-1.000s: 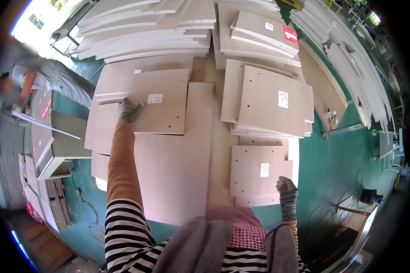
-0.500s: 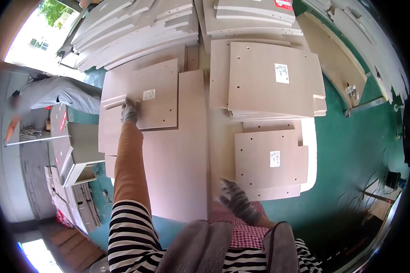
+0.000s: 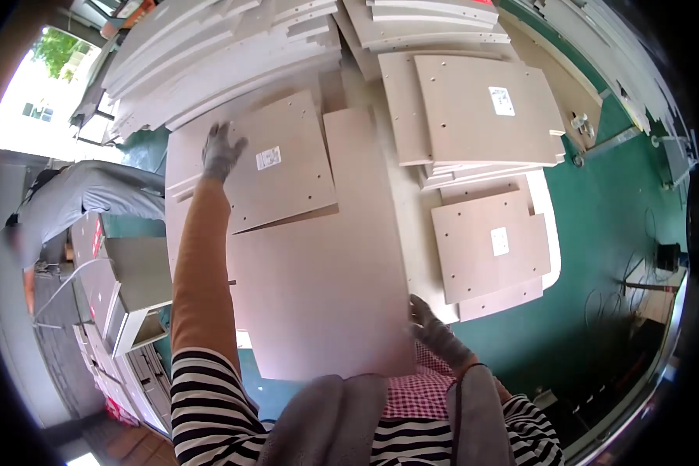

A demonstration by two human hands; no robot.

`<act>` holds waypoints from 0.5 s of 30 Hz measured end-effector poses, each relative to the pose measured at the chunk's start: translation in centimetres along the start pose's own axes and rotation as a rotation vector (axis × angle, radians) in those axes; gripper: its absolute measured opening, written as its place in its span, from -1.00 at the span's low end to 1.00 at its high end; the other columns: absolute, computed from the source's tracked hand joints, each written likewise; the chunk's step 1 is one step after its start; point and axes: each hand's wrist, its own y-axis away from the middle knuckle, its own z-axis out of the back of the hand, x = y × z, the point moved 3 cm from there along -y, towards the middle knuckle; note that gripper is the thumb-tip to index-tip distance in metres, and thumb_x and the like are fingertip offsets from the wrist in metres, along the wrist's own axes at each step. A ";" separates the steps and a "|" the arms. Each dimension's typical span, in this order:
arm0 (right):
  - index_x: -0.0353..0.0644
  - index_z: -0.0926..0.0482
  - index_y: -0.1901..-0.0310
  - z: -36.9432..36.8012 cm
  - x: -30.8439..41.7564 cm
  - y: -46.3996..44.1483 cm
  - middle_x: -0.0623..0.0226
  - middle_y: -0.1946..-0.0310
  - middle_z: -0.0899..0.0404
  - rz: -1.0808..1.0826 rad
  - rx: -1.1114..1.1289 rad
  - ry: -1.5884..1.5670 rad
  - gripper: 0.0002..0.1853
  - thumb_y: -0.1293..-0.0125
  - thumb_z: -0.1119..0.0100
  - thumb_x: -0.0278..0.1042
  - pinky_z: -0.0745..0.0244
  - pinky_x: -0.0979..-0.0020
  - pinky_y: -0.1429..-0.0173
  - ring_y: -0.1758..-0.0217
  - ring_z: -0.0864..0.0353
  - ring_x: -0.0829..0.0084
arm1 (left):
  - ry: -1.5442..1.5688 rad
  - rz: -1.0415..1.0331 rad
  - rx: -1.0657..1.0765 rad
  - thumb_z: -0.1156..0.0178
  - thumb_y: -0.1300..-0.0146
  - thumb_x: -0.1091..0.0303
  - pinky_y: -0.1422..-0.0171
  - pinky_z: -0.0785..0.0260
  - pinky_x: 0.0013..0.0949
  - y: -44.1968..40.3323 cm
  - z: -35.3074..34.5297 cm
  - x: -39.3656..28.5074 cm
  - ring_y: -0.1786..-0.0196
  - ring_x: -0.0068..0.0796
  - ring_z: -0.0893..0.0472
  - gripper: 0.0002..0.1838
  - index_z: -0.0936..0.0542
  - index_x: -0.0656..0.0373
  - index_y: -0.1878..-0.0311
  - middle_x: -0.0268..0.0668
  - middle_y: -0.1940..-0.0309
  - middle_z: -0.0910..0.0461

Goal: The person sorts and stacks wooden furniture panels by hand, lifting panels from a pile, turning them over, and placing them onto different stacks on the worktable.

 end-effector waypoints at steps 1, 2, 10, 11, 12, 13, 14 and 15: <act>-0.27 -0.05 -0.41 0.2 -6.9 -0.7 0.07 -0.25 -0.34 0.333 0.086 0.279 -0.47 -0.44 0.17 -0.48 -0.49 0.35 -0.18 -0.26 -0.40 0.28 | 0.126 -0.034 -0.013 -0.23 -0.17 -0.08 -0.47 -0.09 -0.17 -2.2 -0.4 0.1 -0.44 -0.09 -0.20 -0.22 -0.29 0.12 -0.38 -0.02 -0.39 -0.23; -0.24 -0.14 -0.40 -0.2 -3.8 2.5 0.11 -0.24 -0.35 -0.171 -0.062 -0.271 -0.40 -0.41 0.00 -0.19 -0.43 0.31 -0.23 -0.28 -0.38 0.29 | 0.120 -0.035 0.019 -0.13 -0.20 -0.22 -0.49 -0.05 -0.09 -4.1 -0.7 0.1 -0.46 -0.14 -0.20 -0.18 -0.25 0.09 -0.41 -0.12 -0.41 -0.22; -0.23 -0.17 -0.39 -8.4 -2.9 6.0 0.14 -0.26 -0.33 -0.030 -0.570 -0.859 -0.34 -0.37 -0.05 -0.06 -0.41 0.32 -0.24 -0.28 -0.38 0.30 | 0.076 0.080 0.327 0.05 -0.22 -0.40 -0.41 -0.18 -0.18 -9.7 -4.6 -2.1 -0.34 -0.07 -0.37 -0.17 -0.43 0.16 -0.27 -0.09 -0.27 -0.42; -0.23 -0.17 -0.39 -9.1 -2.8 6.3 0.14 -0.26 -0.33 -0.029 -0.600 -0.883 -0.33 -0.37 -0.06 -0.04 -0.41 0.32 -0.24 -0.28 -0.38 0.30 | 0.085 0.091 0.407 0.10 -0.21 -0.45 -0.37 -0.22 -0.17 -10.1 -5.8 -1.8 -0.28 -0.06 -0.43 -0.15 -0.49 0.16 -0.21 -0.09 -0.20 -0.50; -0.23 -0.17 -0.39 -9.8 -2.6 6.4 0.14 -0.26 -0.33 -0.025 -0.628 -0.905 -0.32 -0.36 -0.07 -0.03 -0.40 0.32 -0.24 -0.28 -0.38 0.30 | 0.093 0.075 0.412 0.10 -0.21 -0.45 -0.37 -0.22 -0.17 -10.3 -6.0 -1.9 -0.28 -0.06 -0.43 -0.15 -0.49 0.16 -0.21 -0.09 -0.20 -0.50; -0.23 -0.18 -0.39 -10.4 -2.5 6.7 0.15 -0.27 -0.33 -0.020 -0.653 -0.922 -0.31 -0.36 -0.07 -0.01 -0.40 0.32 -0.25 -0.28 -0.38 0.30 | 0.148 0.045 0.493 0.13 -0.21 -0.47 -0.32 -0.26 -0.15 -10.2 -6.1 -1.8 -0.20 -0.05 -0.49 -0.16 -0.53 0.16 -0.13 -0.09 -0.11 -0.55; -0.23 -0.18 -0.39 -10.8 -2.4 6.7 0.15 -0.27 -0.33 -0.013 -0.673 -0.937 -0.30 -0.35 -0.08 0.00 -0.40 0.33 -0.25 -0.28 -0.38 0.30 | 0.200 0.018 0.570 0.16 -0.21 -0.48 -0.26 -0.30 -0.14 -9.9 -6.1 -1.6 -0.12 -0.04 -0.54 -0.16 -0.58 0.17 -0.05 -0.08 -0.03 -0.60; -0.23 -0.18 -0.39 -11.3 -2.6 6.9 0.15 -0.27 -0.32 -0.004 -0.687 -0.956 -0.30 -0.35 -0.09 0.02 -0.39 0.33 -0.25 -0.28 -0.38 0.30 | 0.199 0.015 0.564 0.16 -0.21 -0.48 -0.26 -0.30 -0.14 -9.1 -5.4 -1.9 -0.12 -0.04 -0.54 -0.16 -0.58 0.17 -0.05 -0.08 -0.03 -0.60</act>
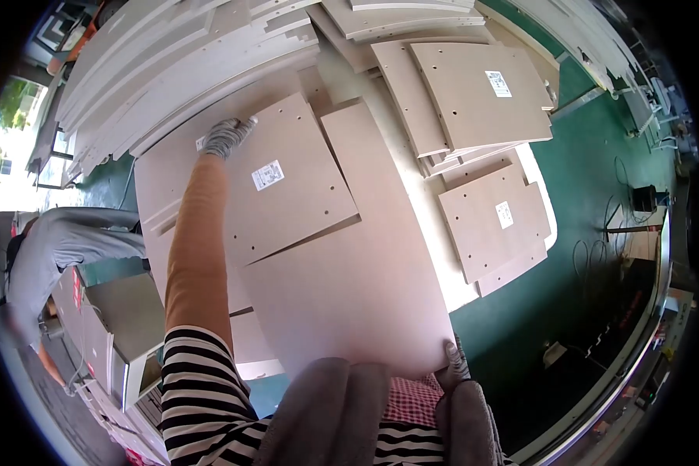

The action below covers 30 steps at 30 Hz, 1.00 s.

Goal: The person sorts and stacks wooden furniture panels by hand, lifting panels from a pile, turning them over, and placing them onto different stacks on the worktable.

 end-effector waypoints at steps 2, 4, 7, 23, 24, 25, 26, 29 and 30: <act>-0.23 -0.19 -0.39 0.4 -1.0 0.2 0.16 -0.27 -0.32 0.006 0.000 -0.015 -0.29 -0.34 -0.09 0.04 -0.39 0.33 -0.25 -0.28 -0.38 0.30 | -0.128 -0.073 -0.129 0.08 -0.22 -0.43 -0.17 -0.35 -0.17 3.1 0.3 -1.5 0.05 -0.08 -0.59 -0.23 -0.59 0.19 0.05 -0.07 0.14 -0.63; -0.20 -0.19 -0.40 1.4 -1.6 -0.4 0.16 -0.26 -0.35 0.070 0.039 0.017 -0.27 -0.37 -0.06 0.12 -0.34 0.31 -0.28 -0.27 -0.39 0.30 | -0.115 -0.070 -0.175 -0.01 -0.22 -0.36 -0.15 -0.35 -0.21 3.2 0.5 -1.5 0.06 -0.10 -0.58 -0.29 -0.59 0.20 0.06 -0.05 0.17 -0.62; -0.20 -0.18 -0.40 1.2 -0.7 -0.5 0.16 -0.26 -0.36 0.094 0.043 0.103 -0.27 -0.38 -0.04 0.13 -0.32 0.30 -0.30 -0.27 -0.39 0.29 | -0.037 -0.036 -0.044 -0.08 -0.22 -0.31 -0.15 -0.36 -0.26 2.2 0.0 -1.2 0.08 -0.16 -0.59 -0.33 -0.59 0.22 0.06 -0.07 0.20 -0.63; -0.18 -0.16 -0.42 -7.5 6.2 -3.4 0.12 -0.22 -0.41 0.180 0.075 0.987 -0.25 -0.40 0.05 0.21 -0.25 0.30 -0.34 -0.27 -0.37 0.27 | -0.028 -0.200 -0.010 -0.12 -0.13 -0.38 -0.25 -0.35 -0.24 2.9 -0.2 -3.0 -0.12 -0.08 -0.56 -0.17 -0.54 0.26 -0.12 -0.04 -0.02 -0.61; -0.18 -0.17 -0.42 -7.5 6.2 -3.8 0.10 -0.18 -0.45 0.214 0.068 1.012 -0.22 -0.38 0.06 0.27 -0.27 0.31 -0.30 -0.24 -0.38 0.31 | -0.035 -0.186 0.005 -0.12 -0.13 -0.38 -0.26 -0.35 -0.24 3.0 0.0 -3.1 -0.13 -0.10 -0.56 -0.17 -0.54 0.25 -0.13 -0.06 -0.02 -0.61; -0.18 -0.17 -0.41 -6.5 5.5 -5.1 0.08 -0.19 -0.44 0.222 0.067 1.028 -0.25 -0.40 0.09 0.24 -0.27 0.33 -0.30 -0.23 -0.39 0.30 | -0.043 -0.168 0.018 -0.12 -0.13 -0.37 -0.26 -0.35 -0.25 3.0 -0.1 -3.0 -0.13 -0.12 -0.56 -0.18 -0.53 0.25 -0.14 -0.07 -0.03 -0.61; -0.18 -0.17 -0.41 -5.9 5.1 -6.1 0.08 -0.19 -0.44 0.222 0.069 1.034 -0.25 -0.40 0.09 0.24 -0.27 0.33 -0.30 -0.23 -0.39 0.30 | -0.037 -0.165 0.017 -0.12 -0.13 -0.37 -0.26 -0.35 -0.25 2.9 -0.1 -2.9 -0.13 -0.12 -0.56 -0.18 -0.53 0.25 -0.14 -0.07 -0.03 -0.61; -0.19 -0.17 -0.41 -6.2 5.2 -8.3 0.06 -0.17 -0.46 0.243 0.108 1.008 -0.29 -0.43 0.11 0.19 -0.28 0.33 -0.30 -0.23 -0.42 0.25 | -0.049 -0.172 0.048 -0.12 -0.14 -0.37 -0.30 -0.31 -0.26 2.7 0.2 -2.9 -0.15 -0.15 -0.56 -0.18 -0.53 0.24 -0.15 -0.10 -0.03 -0.61; -0.19 -0.17 -0.41 -6.3 5.3 -9.0 0.06 -0.17 -0.46 0.240 0.108 1.013 -0.29 -0.43 0.11 0.19 -0.28 0.33 -0.30 -0.23 -0.42 0.25 | -0.017 -0.177 0.049 -0.12 -0.15 -0.36 -0.31 -0.30 -0.26 3.4 1.0 -3.5 -0.16 -0.15 -0.55 -0.19 -0.52 0.24 -0.16 -0.10 -0.03 -0.61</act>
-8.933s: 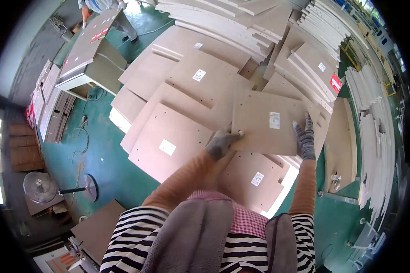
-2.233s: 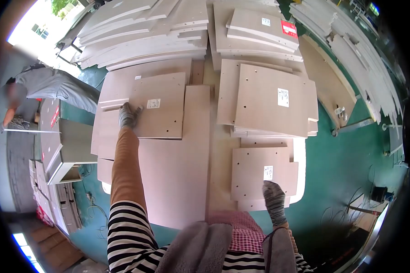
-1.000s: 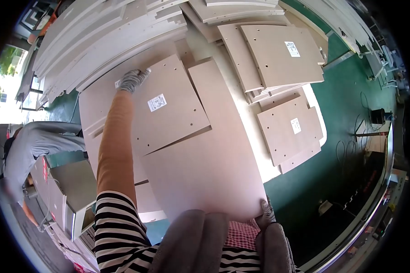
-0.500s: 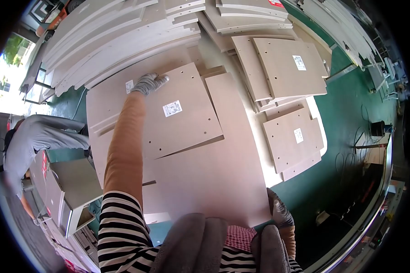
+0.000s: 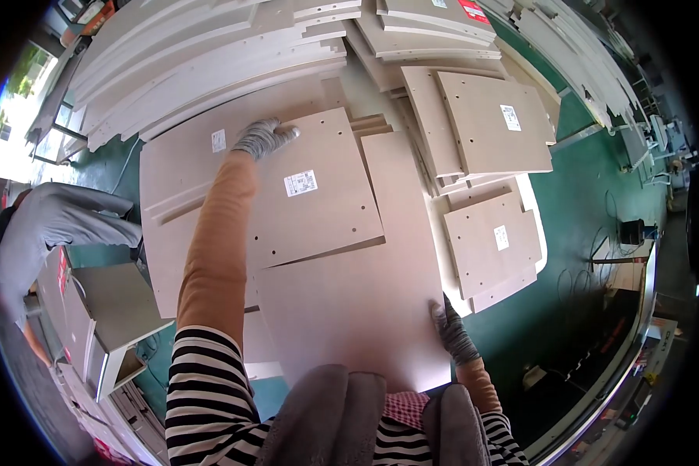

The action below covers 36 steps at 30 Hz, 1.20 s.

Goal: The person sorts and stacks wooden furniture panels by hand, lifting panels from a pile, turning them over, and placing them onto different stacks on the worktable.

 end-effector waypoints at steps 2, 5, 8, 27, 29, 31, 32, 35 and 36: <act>-0.19 -0.17 -0.41 0.1 -0.3 -0.5 0.05 -0.15 -0.48 -0.016 -0.008 0.086 -0.30 -0.44 0.11 0.18 -0.30 0.33 -0.29 -0.22 -0.44 0.21 | 0.039 0.010 0.023 -0.12 -0.15 -0.35 -0.33 -0.29 -0.26 0.7 -1.3 0.2 -0.16 -0.15 -0.55 -0.19 -0.52 0.24 -0.16 -0.09 -0.03 -0.61; -0.20 -0.19 -0.40 0.0 2.0 -1.9 0.02 -0.14 -0.48 -0.003 0.000 0.102 -0.30 -0.44 0.12 0.18 -0.32 0.32 -0.28 -0.21 -0.45 0.19 | -0.124 -0.088 -0.153 -0.10 -0.21 -0.29 -0.30 -0.31 -0.20 -0.7 -1.9 0.7 -0.14 -0.11 -0.56 -0.26 -0.48 0.16 -0.22 -0.07 -0.05 -0.60; -0.24 -0.24 -0.36 -0.3 3.3 -3.1 0.01 -0.14 -0.48 -0.016 -0.005 0.117 -0.29 -0.43 0.13 0.22 -0.31 0.31 -0.29 -0.22 -0.44 0.19 | -0.224 0.039 -0.045 -0.08 -0.22 -0.29 -0.37 -0.21 -0.09 2.2 -0.5 -2.2 -0.26 -0.11 -0.47 -0.22 -0.36 0.09 -0.34 -0.10 -0.13 -0.55; 0.02 -0.04 -0.48 -2.6 9.2 -12.0 0.11 -0.40 -0.14 0.261 0.055 0.210 -0.31 -0.45 0.13 0.16 0.06 0.28 -0.53 -0.49 -0.07 0.20 | 1.464 0.050 -0.399 -0.13 -0.38 0.24 -0.50 0.02 -0.35 23.3 -13.8 7.4 -0.47 -0.42 -0.12 -0.24 0.03 0.02 -0.53 -0.23 -0.48 -0.08; 0.02 -0.04 -0.48 -2.7 6.6 -14.1 0.12 -0.40 -0.15 0.334 0.034 0.216 -0.30 -0.44 0.10 0.17 0.05 0.29 -0.52 -0.49 -0.05 0.21 | 1.408 0.035 -0.417 -0.11 -0.39 0.25 -0.49 0.01 -0.35 23.0 -14.4 8.2 -0.46 -0.39 -0.13 -0.29 -0.02 0.00 -0.52 -0.25 -0.46 -0.12; -0.05 -0.03 -0.47 -2.8 7.7 -13.3 0.09 -0.36 -0.20 0.310 0.010 0.203 -0.30 -0.43 0.05 0.07 -0.04 0.31 -0.48 -0.43 -0.16 0.23 | 1.410 0.079 -0.432 -0.09 -0.40 0.29 -0.49 0.01 -0.37 23.0 -14.6 7.9 -0.45 -0.39 -0.15 -0.31 -0.03 0.00 -0.51 -0.25 -0.43 -0.16; -0.12 -0.03 -0.46 -2.9 8.1 -13.0 0.07 -0.31 -0.25 0.280 -0.002 0.187 -0.30 -0.42 -0.01 -0.02 -0.13 0.32 -0.43 -0.36 -0.26 0.25 | 1.408 0.137 -0.447 -0.07 -0.40 0.33 -0.48 0.01 -0.39 23.0 -14.8 7.8 -0.43 -0.39 -0.17 -0.32 -0.04 0.01 -0.51 -0.24 -0.40 -0.20; -0.10 -0.02 -0.47 -2.8 8.5 -12.8 0.10 -0.34 -0.24 0.237 0.047 0.050 -0.26 -0.40 -0.07 0.00 -0.09 0.34 -0.45 -0.40 -0.21 0.29 | 1.507 0.111 -0.458 -0.07 -0.40 0.32 -0.47 0.00 -0.39 23.7 -14.1 6.7 -0.41 -0.40 -0.20 -0.33 -0.05 -0.02 -0.51 -0.25 -0.40 -0.20; -0.09 -0.01 -0.48 -2.7 8.5 -12.7 0.12 -0.35 -0.23 0.188 0.089 -0.018 -0.24 -0.38 -0.09 0.01 -0.07 0.35 -0.45 -0.41 -0.19 0.30 | 1.506 0.101 -0.454 -0.07 -0.40 0.32 -0.47 0.00 -0.39 23.7 -14.4 6.8 -0.41 -0.40 -0.20 -0.33 -0.05 -0.02 -0.51 -0.25 -0.40 -0.20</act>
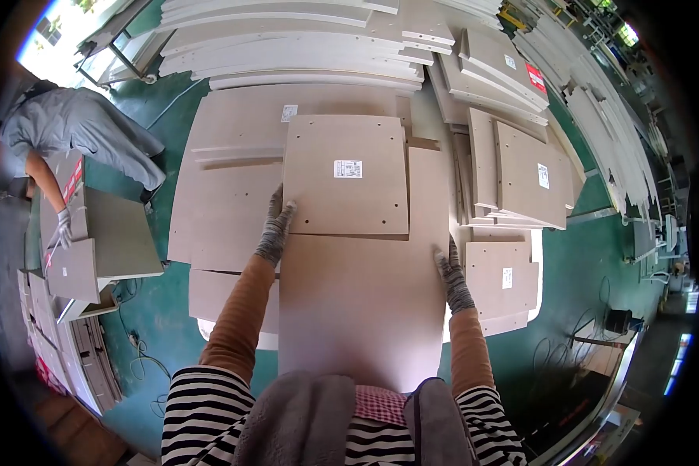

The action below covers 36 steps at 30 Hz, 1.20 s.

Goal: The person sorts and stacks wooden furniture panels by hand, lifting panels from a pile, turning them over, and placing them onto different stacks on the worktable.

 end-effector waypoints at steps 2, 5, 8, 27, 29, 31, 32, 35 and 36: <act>-0.08 -0.02 -0.48 0.2 -0.8 -0.3 0.15 -0.36 -0.21 -0.013 0.013 -0.096 -0.21 -0.36 -0.13 0.03 -0.05 0.36 -0.46 -0.42 -0.15 0.33 | 0.181 -0.027 0.037 -0.08 -0.41 0.30 -0.47 -0.01 -0.36 -0.7 0.6 1.3 -0.41 -0.40 -0.20 -0.34 -0.07 0.01 -0.50 -0.24 -0.40 -0.21; -0.13 -0.01 -0.48 -0.1 -2.2 -1.1 0.15 -0.36 -0.21 0.088 0.018 -0.081 -0.19 -0.36 -0.14 0.03 -0.04 0.37 -0.46 -0.43 -0.15 0.33 | 0.205 0.063 -0.129 -0.12 -0.38 0.25 -0.46 -0.03 -0.34 -0.7 1.0 2.7 -0.40 -0.38 -0.21 -0.32 -0.09 0.05 -0.49 -0.22 -0.38 -0.22; -0.17 -0.02 -0.47 -0.1 -2.4 -0.8 0.14 -0.37 -0.21 0.208 -0.020 -0.019 -0.19 -0.36 -0.14 0.05 -0.04 0.35 -0.47 -0.42 -0.15 0.31 | 0.103 0.087 -0.087 -0.18 -0.35 0.18 -0.43 -0.10 -0.32 -0.7 1.5 2.9 -0.38 -0.36 -0.25 -0.29 -0.12 0.09 -0.47 -0.21 -0.36 -0.26; -0.17 -0.08 -0.44 -0.1 -2.8 -0.6 0.04 -0.35 -0.21 0.300 -0.058 0.018 -0.30 -0.39 -0.09 -0.08 -0.09 0.29 -0.46 -0.42 -0.18 0.20 | 0.103 0.111 0.011 -0.13 -0.35 0.16 -0.21 -0.40 -0.22 0.3 0.3 0.9 -0.18 -0.33 -0.45 -0.44 -0.28 0.07 -0.37 -0.26 -0.17 -0.44; -0.16 -0.08 -0.45 0.1 -2.2 -0.2 0.05 -0.35 -0.21 0.281 -0.037 -0.043 -0.29 -0.39 -0.09 -0.08 -0.09 0.29 -0.46 -0.42 -0.18 0.21 | 0.209 0.083 0.074 -0.15 -0.33 0.22 -0.22 -0.39 -0.19 0.0 0.4 1.4 -0.20 -0.28 -0.44 -0.39 -0.23 0.03 -0.41 -0.23 -0.21 -0.41; -0.15 -0.07 -0.45 0.1 -1.7 0.0 0.05 -0.35 -0.21 0.263 -0.009 -0.105 -0.29 -0.39 -0.09 -0.08 -0.09 0.30 -0.47 -0.43 -0.17 0.22 | 0.196 0.083 0.069 -0.14 -0.34 0.22 -0.23 -0.38 -0.19 0.1 0.4 1.2 -0.21 -0.28 -0.43 -0.40 -0.23 0.02 -0.41 -0.23 -0.21 -0.40; -0.15 -0.07 -0.45 0.0 -1.5 0.1 0.06 -0.35 -0.21 0.247 -0.010 -0.110 -0.29 -0.39 -0.09 -0.08 -0.08 0.30 -0.47 -0.43 -0.17 0.22 | 0.185 0.082 0.059 -0.14 -0.34 0.22 -0.23 -0.38 -0.19 0.1 0.4 1.2 -0.21 -0.28 -0.43 -0.40 -0.22 0.02 -0.41 -0.23 -0.22 -0.40; -0.13 -0.07 -0.46 -0.1 -2.1 -0.2 0.07 -0.36 -0.21 0.241 -0.025 -0.084 -0.29 -0.40 -0.09 -0.06 -0.08 0.29 -0.47 -0.44 -0.17 0.22 | 0.195 0.123 0.035 -0.14 -0.34 0.21 -0.24 -0.37 -0.18 -0.2 0.8 1.8 -0.21 -0.28 -0.43 -0.39 -0.22 0.00 -0.42 -0.24 -0.22 -0.40; -0.12 -0.07 -0.46 -0.1 -2.0 -0.2 0.07 -0.36 -0.21 0.252 -0.039 -0.053 -0.29 -0.40 -0.08 -0.05 -0.08 0.29 -0.48 -0.44 -0.17 0.22 | 0.191 0.122 0.035 -0.14 -0.34 0.21 -0.24 -0.37 -0.18 -0.3 0.8 1.9 -0.21 -0.28 -0.43 -0.39 -0.22 0.00 -0.42 -0.24 -0.22 -0.40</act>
